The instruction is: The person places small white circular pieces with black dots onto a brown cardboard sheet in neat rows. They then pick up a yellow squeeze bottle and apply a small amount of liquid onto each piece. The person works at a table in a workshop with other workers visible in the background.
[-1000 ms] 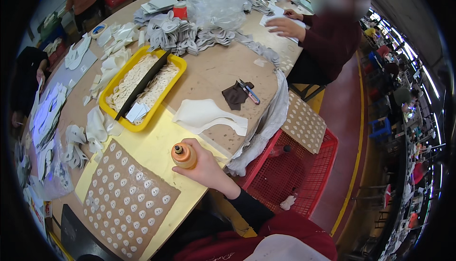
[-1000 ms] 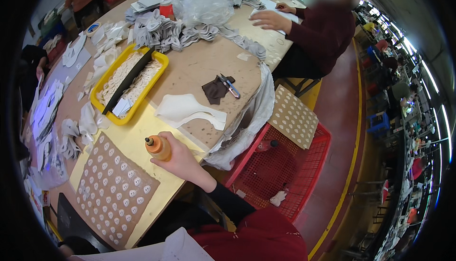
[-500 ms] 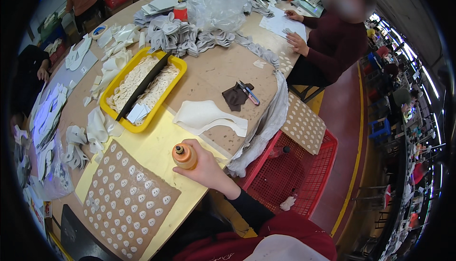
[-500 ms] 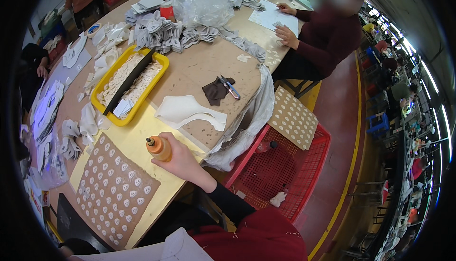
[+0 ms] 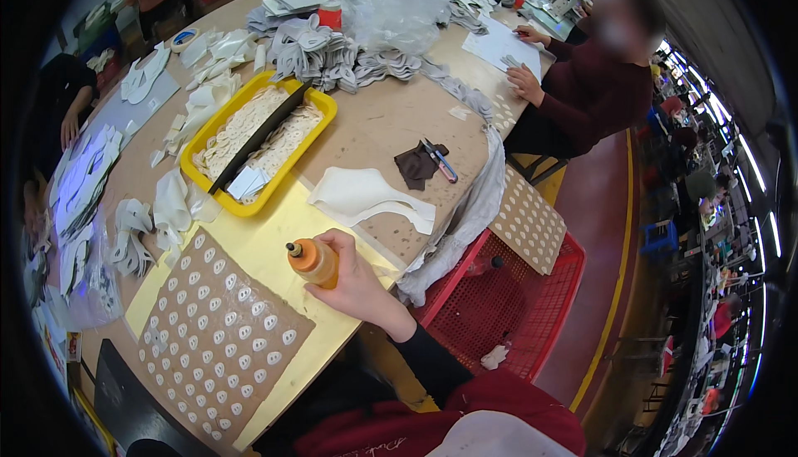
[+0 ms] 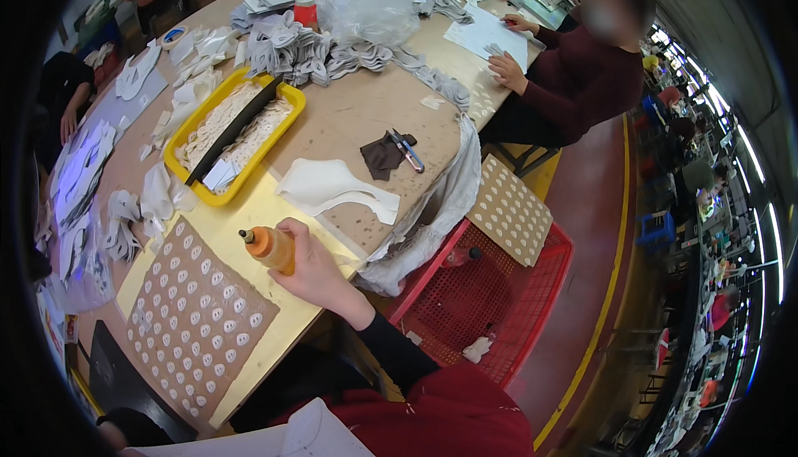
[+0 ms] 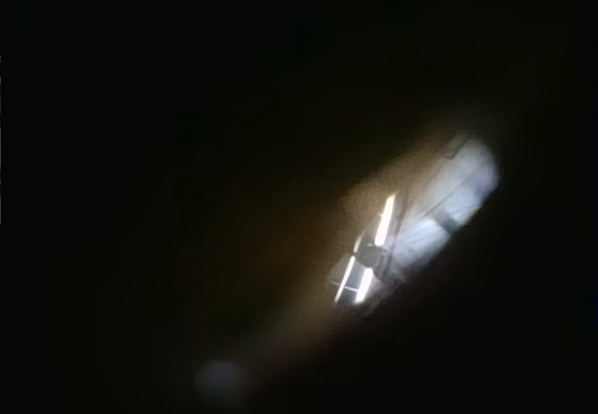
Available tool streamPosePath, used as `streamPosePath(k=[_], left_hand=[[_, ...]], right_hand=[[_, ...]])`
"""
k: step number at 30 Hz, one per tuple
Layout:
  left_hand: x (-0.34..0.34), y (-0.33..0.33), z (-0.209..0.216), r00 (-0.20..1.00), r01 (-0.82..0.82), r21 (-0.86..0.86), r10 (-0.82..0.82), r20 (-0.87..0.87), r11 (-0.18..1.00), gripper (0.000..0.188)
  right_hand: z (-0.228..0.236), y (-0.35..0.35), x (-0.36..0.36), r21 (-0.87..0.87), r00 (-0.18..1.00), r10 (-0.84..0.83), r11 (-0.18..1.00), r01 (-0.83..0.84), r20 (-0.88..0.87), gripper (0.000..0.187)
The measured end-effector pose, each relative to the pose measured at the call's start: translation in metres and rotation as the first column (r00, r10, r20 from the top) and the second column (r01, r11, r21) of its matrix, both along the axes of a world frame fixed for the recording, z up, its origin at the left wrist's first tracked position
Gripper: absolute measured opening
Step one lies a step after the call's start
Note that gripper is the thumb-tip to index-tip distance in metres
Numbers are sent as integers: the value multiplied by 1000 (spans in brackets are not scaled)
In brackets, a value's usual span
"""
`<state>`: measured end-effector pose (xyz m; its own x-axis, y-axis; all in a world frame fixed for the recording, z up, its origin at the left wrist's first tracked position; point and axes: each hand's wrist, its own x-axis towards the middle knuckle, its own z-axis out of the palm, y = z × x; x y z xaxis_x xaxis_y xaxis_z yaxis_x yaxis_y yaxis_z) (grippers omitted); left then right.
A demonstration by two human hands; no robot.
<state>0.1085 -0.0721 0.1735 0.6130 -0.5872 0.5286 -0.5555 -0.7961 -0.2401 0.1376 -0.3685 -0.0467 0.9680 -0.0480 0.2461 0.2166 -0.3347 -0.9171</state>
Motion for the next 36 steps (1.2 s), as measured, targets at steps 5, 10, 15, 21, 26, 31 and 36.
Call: streamPosePath(k=[5, 10, 15, 21, 26, 31, 36], left_hand=[[-8, 31, -2, 993, 50, -194, -70, -97, 980, 54], [-28, 108, -25, 950, -257, -631, 70, -305, 732, 55], [-43, 190, -105, 667, -726, -654, -10, -745, 212, 56], [-71, 206, -204, 635, -755, -637, -64, -770, 158, 53], [-74, 178, -193, 526, -821, -518, -36, -850, 238, 55], [-56, 165, -185, 458, -811, -366, 105, -883, 456, 58], [-49, 162, -192, 486, -779, -441, -14, -874, 446, 57]], right_hand=[[3, 3, -4, -45, 998, -55, 997, 57, 39, 69], [19, 0, -17, -209, 976, -68, 972, 112, 207, 59], [8, 9, -14, 148, 896, -296, 954, 260, 332, 60], [6, -9, -16, 90, 891, -389, 921, 378, 234, 58], [43, -56, -21, 140, 780, -567, 823, 550, 267, 54], [77, -167, 9, -162, 617, -667, 613, 773, 418, 46], [61, -276, 62, -368, 565, -807, 479, 797, 172, 53]])
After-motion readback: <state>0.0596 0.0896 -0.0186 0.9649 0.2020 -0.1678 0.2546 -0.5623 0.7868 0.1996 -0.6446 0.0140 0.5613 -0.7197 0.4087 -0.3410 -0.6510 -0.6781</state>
